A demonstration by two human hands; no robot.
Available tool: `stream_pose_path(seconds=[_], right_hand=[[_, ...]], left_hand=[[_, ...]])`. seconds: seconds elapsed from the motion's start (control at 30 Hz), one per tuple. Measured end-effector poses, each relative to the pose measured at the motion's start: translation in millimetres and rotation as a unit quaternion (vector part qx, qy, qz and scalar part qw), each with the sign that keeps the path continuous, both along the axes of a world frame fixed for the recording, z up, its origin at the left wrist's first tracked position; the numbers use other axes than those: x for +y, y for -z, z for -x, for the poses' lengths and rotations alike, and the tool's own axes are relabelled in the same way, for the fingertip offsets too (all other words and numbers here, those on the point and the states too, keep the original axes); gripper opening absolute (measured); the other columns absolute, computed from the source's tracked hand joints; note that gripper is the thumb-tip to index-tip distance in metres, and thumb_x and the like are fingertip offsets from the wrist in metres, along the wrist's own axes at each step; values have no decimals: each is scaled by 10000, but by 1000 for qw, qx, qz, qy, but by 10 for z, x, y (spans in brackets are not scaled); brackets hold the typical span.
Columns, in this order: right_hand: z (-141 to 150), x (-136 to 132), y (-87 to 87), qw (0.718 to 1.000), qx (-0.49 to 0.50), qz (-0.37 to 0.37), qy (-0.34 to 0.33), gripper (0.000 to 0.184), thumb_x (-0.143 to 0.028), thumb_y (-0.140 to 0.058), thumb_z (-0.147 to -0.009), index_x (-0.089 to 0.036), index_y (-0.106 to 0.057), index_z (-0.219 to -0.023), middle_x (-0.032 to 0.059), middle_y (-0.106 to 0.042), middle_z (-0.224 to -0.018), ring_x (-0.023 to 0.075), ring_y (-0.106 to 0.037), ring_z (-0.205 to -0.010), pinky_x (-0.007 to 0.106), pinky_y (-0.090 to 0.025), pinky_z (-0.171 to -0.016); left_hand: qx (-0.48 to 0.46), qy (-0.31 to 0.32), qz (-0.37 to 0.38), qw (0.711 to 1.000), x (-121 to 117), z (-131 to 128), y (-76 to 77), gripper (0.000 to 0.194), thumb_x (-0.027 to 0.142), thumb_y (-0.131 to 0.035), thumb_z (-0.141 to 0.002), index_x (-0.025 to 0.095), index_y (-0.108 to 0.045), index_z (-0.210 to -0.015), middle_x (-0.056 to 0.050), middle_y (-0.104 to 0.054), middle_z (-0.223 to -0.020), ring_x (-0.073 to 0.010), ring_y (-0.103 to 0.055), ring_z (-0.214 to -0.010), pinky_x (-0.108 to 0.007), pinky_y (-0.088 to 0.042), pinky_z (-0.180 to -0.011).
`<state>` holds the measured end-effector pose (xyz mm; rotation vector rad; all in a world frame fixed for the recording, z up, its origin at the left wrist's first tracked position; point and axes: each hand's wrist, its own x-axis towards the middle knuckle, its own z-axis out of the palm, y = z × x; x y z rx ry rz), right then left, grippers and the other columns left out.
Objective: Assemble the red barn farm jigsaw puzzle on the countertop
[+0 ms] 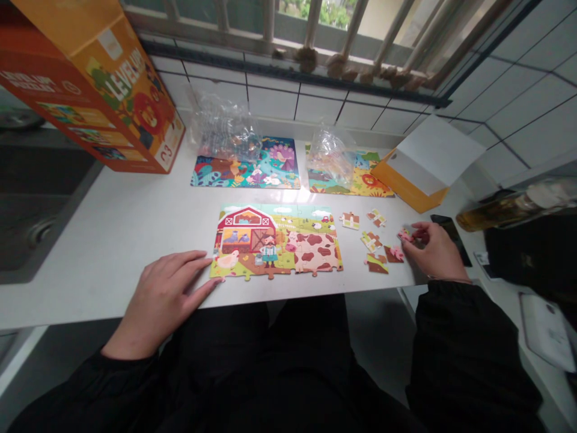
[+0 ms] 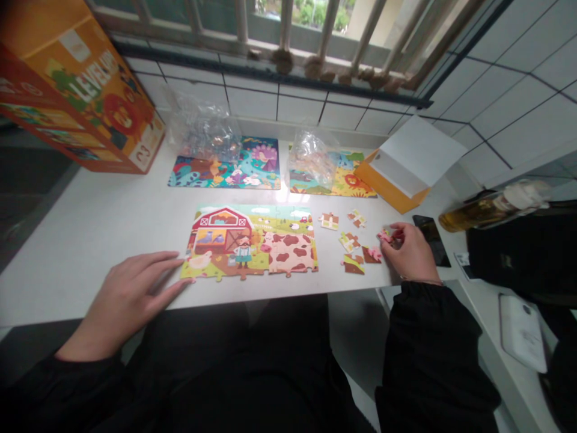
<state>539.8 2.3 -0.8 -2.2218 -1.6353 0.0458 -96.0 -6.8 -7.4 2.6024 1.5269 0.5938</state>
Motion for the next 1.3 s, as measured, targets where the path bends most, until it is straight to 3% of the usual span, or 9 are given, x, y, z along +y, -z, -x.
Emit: stream_pose_path(seconds=[0.13, 0.33, 0.63, 0.83, 1.13, 1.23, 1.3], right_hand=[[65, -106, -82, 999, -13, -9, -44, 408, -477, -645, -902, -195, -732, -1184, 161, -756, -1226, 328, -724, -1092, 482, -582, -969], [146, -382, -128, 984, 55, 97, -137, 554, -649, -727, -901, -250, -777, -1282, 147, -759, -1387, 388, -725, -1241, 516, -589, -1030], [143, -565, -178, 975, 80, 139, -155, 558, -642, -705, -931, -258, -742, -1333, 126, -775, -1358, 366, -749, -1165, 520, -597, -1006], [229, -622, -137, 979, 60, 99, -168, 450, -579, -697, -953, -219, -736, -1219, 148, -778, -1264, 347, -736, -1134, 495, -586, -997], [330, -721, -54, 995, -19, 24, -94, 364, -531, -700, -912, -278, -645, -1168, 149, -732, -1138, 349, -732, -1043, 496, -584, -915], [594, -654, -110, 994, -23, -33, -103, 370, -508, -688, -932, -269, -610, -1204, 141, -713, -1149, 361, -723, -1077, 529, -578, -971], [937, -568, -137, 987, -5, -63, -149, 362, -458, -718, -938, -258, -593, -1214, 127, -707, -1132, 345, -716, -1063, 526, -586, -971]], left_hand=[[-3, 5, -2, 1000, -12, -21, 2, 380, 529, -692, -1035, 241, -689, -1283, -121, -748, -1351, -355, -712, -1198, -516, -531, -989], [-21, 30, -6, 999, -29, -131, 1, 367, 524, -727, -1017, 242, -706, -1250, -110, -762, -1329, -343, -725, -1184, -502, -535, -977], [-14, 26, -19, 999, -43, -169, 6, 283, 448, -698, -1043, 251, -683, -1246, -107, -764, -1316, -331, -723, -1175, -495, -529, -968], [-19, 24, -14, 999, -50, -188, -8, 259, 417, -680, -1048, 241, -695, -1237, -103, -767, -1315, -318, -725, -1186, -485, -530, -989], [-17, 33, -7, 999, -56, -179, -23, 235, 296, -580, -1065, 229, -720, -1242, -103, -772, -1344, -320, -723, -1205, -502, -519, -1006], [-13, 31, -7, 999, -60, -180, -26, 239, 275, -568, -1067, 230, -720, -1246, -100, -773, -1355, -317, -719, -1218, -498, -510, -1011], [-10, 29, -4, 1000, -62, -183, -28, 238, 275, -570, -1065, 229, -722, -1242, -101, -773, -1358, -320, -717, -1222, -500, -505, -1014]])
